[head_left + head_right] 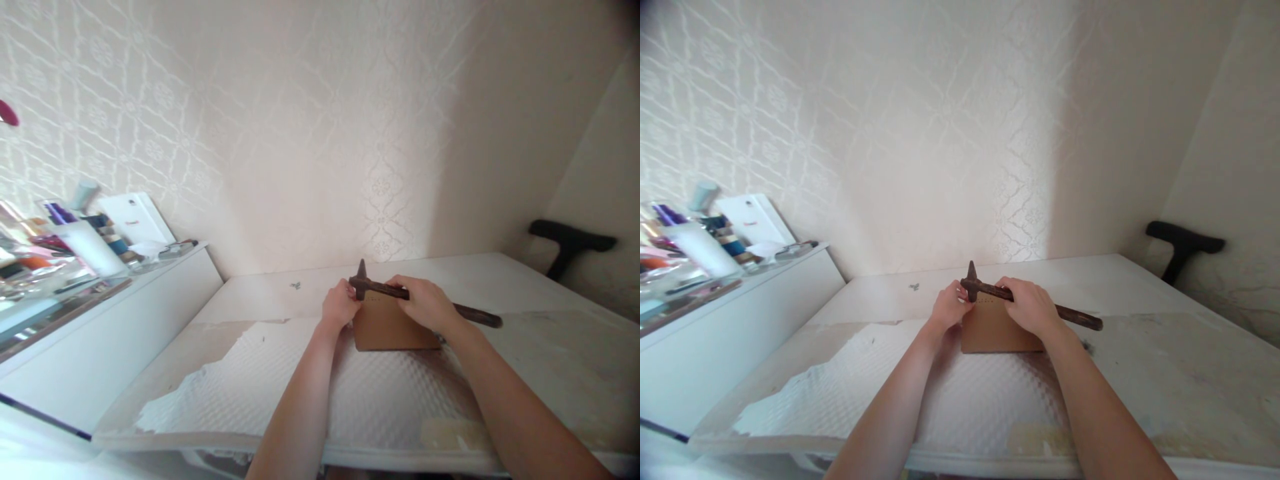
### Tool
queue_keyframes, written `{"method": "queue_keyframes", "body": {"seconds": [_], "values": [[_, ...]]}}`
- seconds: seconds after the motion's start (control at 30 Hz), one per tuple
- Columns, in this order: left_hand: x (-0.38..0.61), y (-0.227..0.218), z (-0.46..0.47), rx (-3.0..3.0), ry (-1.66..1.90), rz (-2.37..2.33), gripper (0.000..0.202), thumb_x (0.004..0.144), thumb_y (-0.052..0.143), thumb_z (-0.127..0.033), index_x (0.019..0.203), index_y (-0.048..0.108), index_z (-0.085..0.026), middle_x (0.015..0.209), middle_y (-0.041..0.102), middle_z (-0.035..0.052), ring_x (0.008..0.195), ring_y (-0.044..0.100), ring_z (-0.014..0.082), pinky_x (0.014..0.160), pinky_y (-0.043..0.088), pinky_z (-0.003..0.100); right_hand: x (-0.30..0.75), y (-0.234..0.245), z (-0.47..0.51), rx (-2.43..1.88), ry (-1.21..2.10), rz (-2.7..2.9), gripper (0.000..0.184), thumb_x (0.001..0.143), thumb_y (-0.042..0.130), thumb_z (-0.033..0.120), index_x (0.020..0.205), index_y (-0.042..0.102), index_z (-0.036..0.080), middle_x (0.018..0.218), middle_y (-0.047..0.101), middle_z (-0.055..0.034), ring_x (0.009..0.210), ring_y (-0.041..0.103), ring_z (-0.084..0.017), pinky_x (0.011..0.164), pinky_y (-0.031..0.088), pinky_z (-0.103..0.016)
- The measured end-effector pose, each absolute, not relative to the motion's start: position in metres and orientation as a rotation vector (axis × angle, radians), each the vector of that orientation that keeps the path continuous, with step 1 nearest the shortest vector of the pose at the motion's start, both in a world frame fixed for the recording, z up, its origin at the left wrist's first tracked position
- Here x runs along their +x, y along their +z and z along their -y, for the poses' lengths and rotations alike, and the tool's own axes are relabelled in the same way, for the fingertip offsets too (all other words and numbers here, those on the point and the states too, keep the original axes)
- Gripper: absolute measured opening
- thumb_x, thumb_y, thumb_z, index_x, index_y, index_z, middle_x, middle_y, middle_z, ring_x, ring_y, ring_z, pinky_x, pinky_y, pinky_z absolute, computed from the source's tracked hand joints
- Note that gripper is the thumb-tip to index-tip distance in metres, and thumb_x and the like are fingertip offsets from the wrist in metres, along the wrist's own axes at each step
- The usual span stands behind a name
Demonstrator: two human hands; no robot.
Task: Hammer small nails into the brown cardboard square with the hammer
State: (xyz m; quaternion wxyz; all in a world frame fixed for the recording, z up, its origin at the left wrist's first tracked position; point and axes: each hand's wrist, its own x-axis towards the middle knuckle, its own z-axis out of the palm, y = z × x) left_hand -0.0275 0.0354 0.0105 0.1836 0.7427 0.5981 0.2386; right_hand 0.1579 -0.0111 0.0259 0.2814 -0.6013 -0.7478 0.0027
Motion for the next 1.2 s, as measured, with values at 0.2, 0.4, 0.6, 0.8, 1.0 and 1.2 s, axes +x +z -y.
{"method": "queue_keyframes", "body": {"seconds": [0.2, 0.4, 0.6, 0.8, 1.0, 1.2], "values": [[-0.0279, 0.0093, -0.0363, 2.084, 0.703, -1.677, 0.018, 0.066, 0.059, -0.018, 0.081, 0.049, -0.021, 0.084, 0.065, 0.0015, 0.083, 0.059, 0.016, 0.069, 0.043, 0.023, 0.1579, 0.0253, 0.0116, -1.619, 0.003, 1.979, 0.036, 0.067, 0.048, 0.01, 0.096, 0.059, 0.028, 0.089, 0.066, 0.0006, 0.082, 0.059, -0.02, 0.066, 0.038, -0.026], [-0.0285, 0.006, -0.0397, 2.123, 0.694, -1.658, 0.018, 0.066, 0.057, -0.017, 0.08, 0.048, -0.021, 0.084, 0.065, 0.0009, 0.081, 0.059, 0.0149, 0.068, 0.043, 0.023, 0.1588, 0.0253, 0.0109, -1.627, -0.015, 1.966, 0.036, 0.066, 0.049, 0.01, 0.096, 0.059, 0.028, 0.09, 0.066, 0.0006, 0.082, 0.059, -0.02, 0.066, 0.038, -0.026], [-0.0285, 0.0052, -0.0398, 2.15, 0.696, -1.638, 0.016, 0.067, 0.056, -0.018, 0.08, 0.047, -0.021, 0.082, 0.065, 0.0007, 0.082, 0.059, 0.0157, 0.068, 0.043, 0.023, 0.1586, 0.0265, 0.012, -1.634, -0.007, 1.964, 0.038, 0.066, 0.048, 0.01, 0.097, 0.06, 0.029, 0.089, 0.067, 0.0009, 0.082, 0.059, -0.02, 0.065, 0.038, -0.026], [-0.0284, 0.0066, -0.0391, 2.136, 0.69, -1.643, 0.018, 0.066, 0.058, -0.018, 0.081, 0.048, -0.021, 0.084, 0.064, 0.001, 0.082, 0.059, 0.0153, 0.069, 0.043, 0.023, 0.1583, 0.0258, 0.0114, -1.621, 0.017, 1.985, 0.04, 0.064, 0.048, 0.008, 0.096, 0.06, 0.028, 0.089, 0.067, 0.0009, 0.082, 0.059, -0.02, 0.065, 0.038, -0.025], [-0.0286, 0.0051, -0.0398, 2.134, 0.707, -1.634, 0.018, 0.066, 0.058, -0.019, 0.08, 0.048, -0.021, 0.083, 0.065, 0.0008, 0.082, 0.059, 0.0157, 0.068, 0.043, 0.023, 0.159, 0.0254, 0.0109, -1.612, 0.016, 1.987, 0.039, 0.065, 0.047, 0.009, 0.096, 0.06, 0.028, 0.089, 0.067, 0.0009, 0.082, 0.059, -0.02, 0.066, 0.039, -0.026], [-0.029, 0.0052, -0.0407, 2.121, 0.703, -1.628, 0.019, 0.065, 0.058, -0.016, 0.08, 0.049, -0.021, 0.083, 0.065, 0.0002, 0.081, 0.059, 0.0145, 0.068, 0.043, 0.022, 0.1587, 0.0263, 0.0117, -1.608, 0.024, 1.981, 0.041, 0.064, 0.047, 0.008, 0.097, 0.06, 0.028, 0.087, 0.067, 0.0008, 0.082, 0.059, -0.02, 0.066, 0.039, -0.025]]}}
